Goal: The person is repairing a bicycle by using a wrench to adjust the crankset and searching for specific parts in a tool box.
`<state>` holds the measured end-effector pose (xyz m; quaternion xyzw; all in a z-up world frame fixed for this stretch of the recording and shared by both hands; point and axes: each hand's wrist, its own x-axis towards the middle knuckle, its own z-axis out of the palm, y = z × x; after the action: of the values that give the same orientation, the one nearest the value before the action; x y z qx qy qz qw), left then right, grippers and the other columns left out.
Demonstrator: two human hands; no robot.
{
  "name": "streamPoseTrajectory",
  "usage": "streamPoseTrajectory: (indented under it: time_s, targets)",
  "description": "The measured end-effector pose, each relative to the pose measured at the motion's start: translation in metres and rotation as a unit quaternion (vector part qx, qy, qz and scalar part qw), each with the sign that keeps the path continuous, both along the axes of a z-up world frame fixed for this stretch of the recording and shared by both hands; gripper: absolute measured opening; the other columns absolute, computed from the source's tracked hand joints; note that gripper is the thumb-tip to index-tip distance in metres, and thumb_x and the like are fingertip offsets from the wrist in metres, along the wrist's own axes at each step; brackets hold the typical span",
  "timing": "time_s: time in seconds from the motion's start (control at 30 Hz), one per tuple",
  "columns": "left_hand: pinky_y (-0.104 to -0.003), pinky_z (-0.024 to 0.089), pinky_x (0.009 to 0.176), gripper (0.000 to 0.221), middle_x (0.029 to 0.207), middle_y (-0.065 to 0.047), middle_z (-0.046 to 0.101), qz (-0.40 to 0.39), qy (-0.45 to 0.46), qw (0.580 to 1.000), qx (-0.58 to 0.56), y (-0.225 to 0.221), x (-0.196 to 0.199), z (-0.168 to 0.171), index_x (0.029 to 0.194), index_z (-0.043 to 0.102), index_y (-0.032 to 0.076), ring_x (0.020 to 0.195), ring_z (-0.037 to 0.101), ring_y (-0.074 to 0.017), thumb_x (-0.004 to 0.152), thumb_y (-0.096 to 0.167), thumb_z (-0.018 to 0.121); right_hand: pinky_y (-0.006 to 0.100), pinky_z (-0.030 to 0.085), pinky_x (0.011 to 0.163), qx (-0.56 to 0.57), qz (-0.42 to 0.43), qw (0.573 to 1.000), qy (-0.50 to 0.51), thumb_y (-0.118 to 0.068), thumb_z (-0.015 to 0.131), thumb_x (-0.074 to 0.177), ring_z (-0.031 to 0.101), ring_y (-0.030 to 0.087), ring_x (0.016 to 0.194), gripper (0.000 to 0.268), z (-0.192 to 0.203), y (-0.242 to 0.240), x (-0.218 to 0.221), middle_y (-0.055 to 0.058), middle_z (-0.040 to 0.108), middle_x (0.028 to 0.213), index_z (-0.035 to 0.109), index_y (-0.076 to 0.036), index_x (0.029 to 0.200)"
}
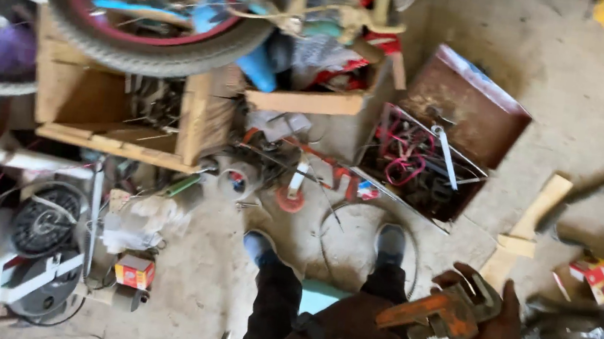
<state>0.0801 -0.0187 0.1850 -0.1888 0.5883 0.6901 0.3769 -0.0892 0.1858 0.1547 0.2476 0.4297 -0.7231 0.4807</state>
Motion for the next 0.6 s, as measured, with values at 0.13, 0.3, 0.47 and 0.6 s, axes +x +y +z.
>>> streamPoseTrajectory:
  time_s: [0.13, 0.3, 0.47, 0.6]
  targets:
    - [-0.044, 0.042, 0.064, 0.037, 0.093, -0.012, 0.067, -0.024, 0.054, 0.997, -0.041, 0.011, 0.027, -0.002, 0.102, 0.062, 0.011, 0.081, 0.063, -0.031, 0.086, 0.044, 0.062, 0.054, 0.046, 0.091, -0.021, -0.009, 1.0, -0.004, -0.053, 0.057, 0.105, 0.061, 0.039, 0.098, 0.06, 0.041, -0.027, 0.027, 0.023, 0.066, 0.098, 0.064, 0.004, 0.123]
    - [-0.05, 0.045, 0.063, 0.034, 0.087, -0.015, 0.068, 0.008, 0.05, 0.99, -0.135, 0.025, 0.066, -0.006, 0.092, 0.06, 0.007, 0.075, 0.063, -0.0357, 0.092, 0.04, 0.054, 0.055, 0.044, 0.092, -0.039, 0.034, 0.999, 0.008, -0.043, 0.056, 0.102, 0.061, 0.04, 0.096, 0.045, 0.056, -0.05, 0.057, 0.019, 0.068, 0.092, 0.067, 0.0, 0.111]
    - [-0.055, 0.044, 0.062, 0.038, 0.09, -0.018, 0.067, 0.085, 0.062, 0.983, -0.153, 0.041, 0.108, -0.03, 0.1, 0.061, 0.007, 0.074, 0.062, -0.0425, 0.096, 0.044, 0.059, 0.048, 0.054, 0.077, -0.029, 0.145, 0.986, 0.08, -0.042, 0.061, 0.096, 0.07, 0.036, 0.092, 0.052, 0.077, -0.089, 0.087, 0.025, 0.072, 0.102, 0.065, 0.007, 0.114]
    - [-0.054, 0.039, 0.059, 0.036, 0.083, -0.013, 0.065, 0.125, 0.056, 0.979, -0.15, 0.036, 0.129, -0.039, 0.088, 0.056, 0.009, 0.07, 0.059, -0.0412, 0.093, 0.044, 0.064, 0.048, 0.057, 0.077, 0.009, 0.193, 0.978, 0.072, -0.039, 0.063, 0.086, 0.072, 0.037, 0.092, 0.055, 0.096, -0.111, 0.111, 0.03, 0.074, 0.109, 0.067, 0.009, 0.113]
